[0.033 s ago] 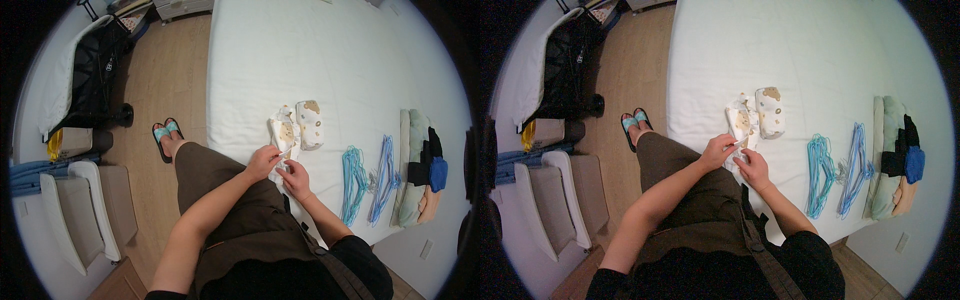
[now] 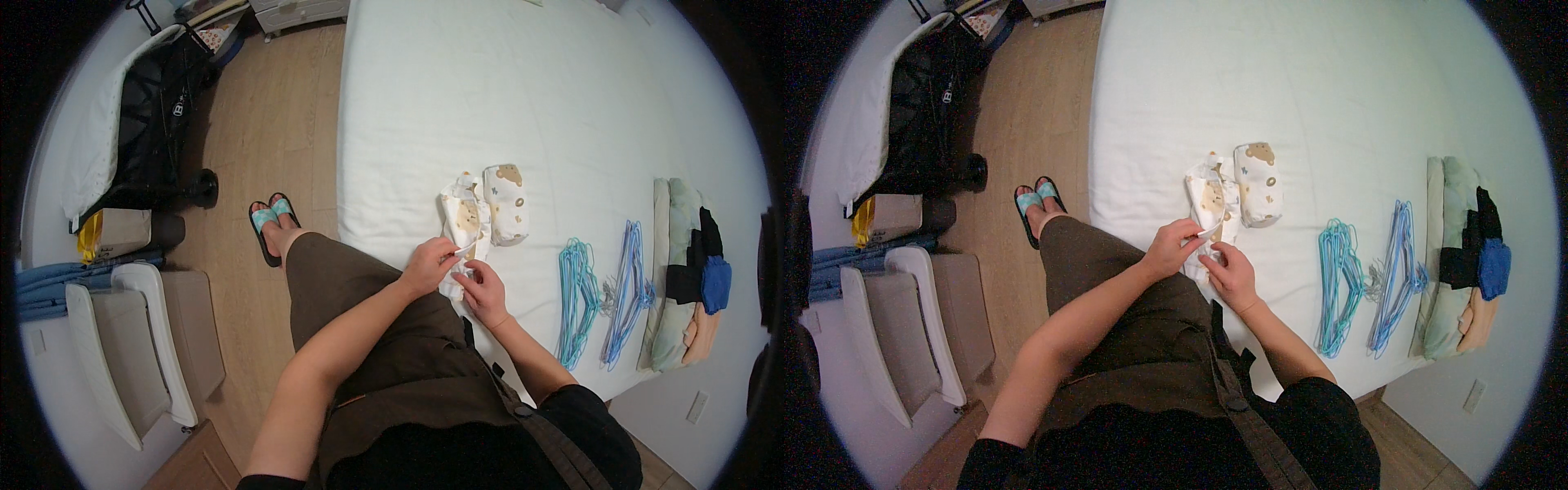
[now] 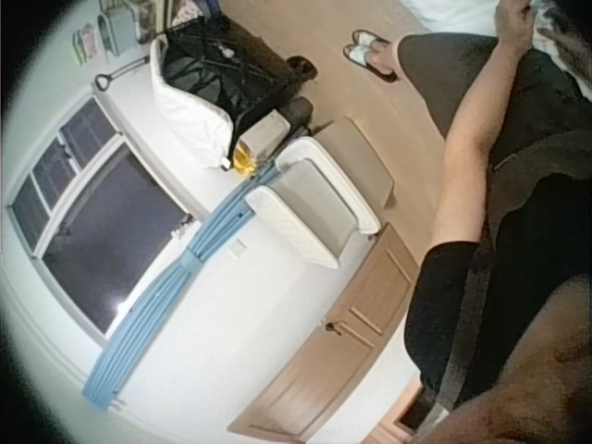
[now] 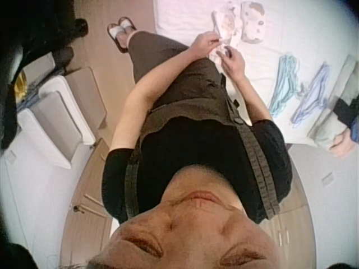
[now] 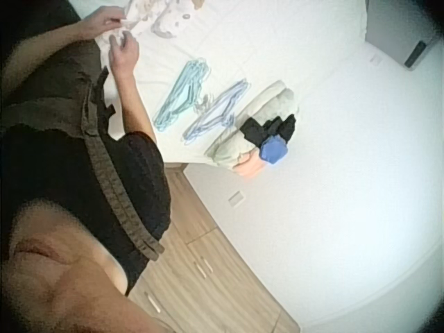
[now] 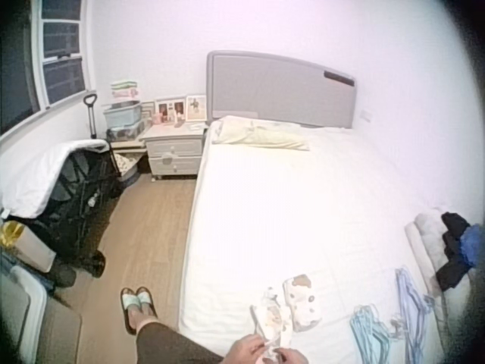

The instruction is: The person folds two small patterned cloth items on a bed, then smooths and folds a larger white sheet. The person opens a bedside drawer and retrieves a black hair tie.

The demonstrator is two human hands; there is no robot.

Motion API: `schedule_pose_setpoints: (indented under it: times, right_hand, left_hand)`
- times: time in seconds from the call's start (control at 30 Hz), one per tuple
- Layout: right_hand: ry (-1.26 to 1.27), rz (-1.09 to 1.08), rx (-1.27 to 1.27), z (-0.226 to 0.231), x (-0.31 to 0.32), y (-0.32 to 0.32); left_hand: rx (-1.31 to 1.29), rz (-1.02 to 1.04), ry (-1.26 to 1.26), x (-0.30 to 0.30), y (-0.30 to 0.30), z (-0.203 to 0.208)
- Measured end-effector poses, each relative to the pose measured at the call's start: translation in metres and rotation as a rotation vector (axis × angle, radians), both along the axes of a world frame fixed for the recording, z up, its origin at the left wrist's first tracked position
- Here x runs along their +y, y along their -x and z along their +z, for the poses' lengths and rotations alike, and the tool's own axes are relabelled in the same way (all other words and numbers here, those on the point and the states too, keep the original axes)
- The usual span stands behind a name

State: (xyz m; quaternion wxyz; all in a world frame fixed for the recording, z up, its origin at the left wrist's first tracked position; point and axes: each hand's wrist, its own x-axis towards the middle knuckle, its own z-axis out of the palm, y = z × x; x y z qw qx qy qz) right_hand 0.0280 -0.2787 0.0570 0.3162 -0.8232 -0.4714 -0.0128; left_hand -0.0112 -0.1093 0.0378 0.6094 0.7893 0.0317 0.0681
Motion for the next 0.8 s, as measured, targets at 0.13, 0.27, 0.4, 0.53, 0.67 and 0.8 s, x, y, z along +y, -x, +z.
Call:
schedule_pose_setpoints:
  times: [0.13, 0.27, 0.4, 0.53, 0.67, 0.8]
  right_hand:
    - [-0.071, -0.051, 0.155, 0.006, 0.005, -0.002]
    - [-0.126, -0.091, 0.195, 0.009, 0.012, -0.003]
    - [-0.168, -0.18, 0.278, 0.009, 0.014, -0.004]
    - [-0.161, -0.204, 0.34, 0.01, 0.016, -0.006]
    - [-0.165, -0.151, 0.277, 0.013, 0.02, -0.008]
    - [-0.142, -0.119, 0.221, 0.017, 0.025, -0.01]
  left_hand:
    - [0.043, -0.001, 0.098, 0.001, 0.0, 0.0]
    - [0.076, -0.019, 0.146, 0.001, 0.002, -0.001]
    - [0.16, 0.06, 0.331, 0.002, 0.005, -0.002]
    - [0.127, 0.136, 0.555, 0.005, 0.006, 0.001]
    - [0.144, 0.108, 0.443, 0.01, 0.009, 0.009]
    - [0.048, 0.122, 0.152, 0.015, 0.011, 0.018]
